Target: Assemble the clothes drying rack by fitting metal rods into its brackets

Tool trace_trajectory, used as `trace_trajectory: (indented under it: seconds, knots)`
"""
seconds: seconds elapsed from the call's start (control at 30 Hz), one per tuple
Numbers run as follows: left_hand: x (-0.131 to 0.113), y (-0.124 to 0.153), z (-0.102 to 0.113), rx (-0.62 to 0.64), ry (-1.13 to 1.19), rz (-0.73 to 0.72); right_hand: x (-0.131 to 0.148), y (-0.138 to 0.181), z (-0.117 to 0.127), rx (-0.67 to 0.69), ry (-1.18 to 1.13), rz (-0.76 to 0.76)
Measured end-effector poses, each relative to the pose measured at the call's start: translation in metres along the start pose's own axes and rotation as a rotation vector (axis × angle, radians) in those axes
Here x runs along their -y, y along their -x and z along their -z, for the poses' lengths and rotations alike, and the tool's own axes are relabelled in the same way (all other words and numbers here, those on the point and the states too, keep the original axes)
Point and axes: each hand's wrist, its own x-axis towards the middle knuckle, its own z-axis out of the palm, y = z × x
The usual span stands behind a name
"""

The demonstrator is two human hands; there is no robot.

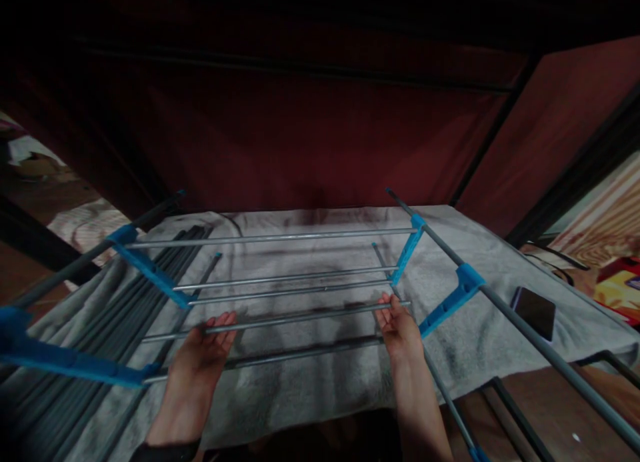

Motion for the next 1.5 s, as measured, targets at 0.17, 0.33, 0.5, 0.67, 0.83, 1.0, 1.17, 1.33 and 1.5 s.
trace_trajectory:
  seconds: [0.17,0.33,0.5,0.67,0.83,1.0,1.17,1.33,1.5]
  knots:
    - [-0.008,-0.006,0.001,-0.038,0.049,-0.048,0.004,-0.001,-0.003,-0.013,0.03,-0.028]
    - [0.0,-0.006,0.003,-0.06,0.061,-0.063,0.001,0.001,-0.001,0.049,0.034,0.039]
    - [0.0,-0.008,0.005,-0.052,0.06,-0.055,-0.002,0.003,0.001,0.05,0.036,0.073]
    - [-0.014,-0.004,0.0,-0.099,0.123,-0.001,0.007,0.007,-0.002,-0.019,-0.042,-0.017]
    - [-0.025,-0.01,0.008,-0.109,0.174,-0.038,0.015,0.009,-0.006,-0.062,-0.031,-0.058]
    - [-0.026,-0.028,0.024,-0.1,0.157,-0.048,0.014,0.011,-0.009,-0.043,0.043,-0.065]
    - [-0.025,-0.023,0.02,-0.11,0.146,-0.021,0.008,0.012,-0.008,0.02,0.058,0.014]
    - [-0.029,-0.013,0.012,-0.149,0.153,0.03,0.007,0.009,-0.003,-0.01,0.045,0.058]
    - [-0.038,-0.016,0.016,-0.17,0.186,-0.003,0.016,0.007,-0.002,-0.074,0.033,0.023]
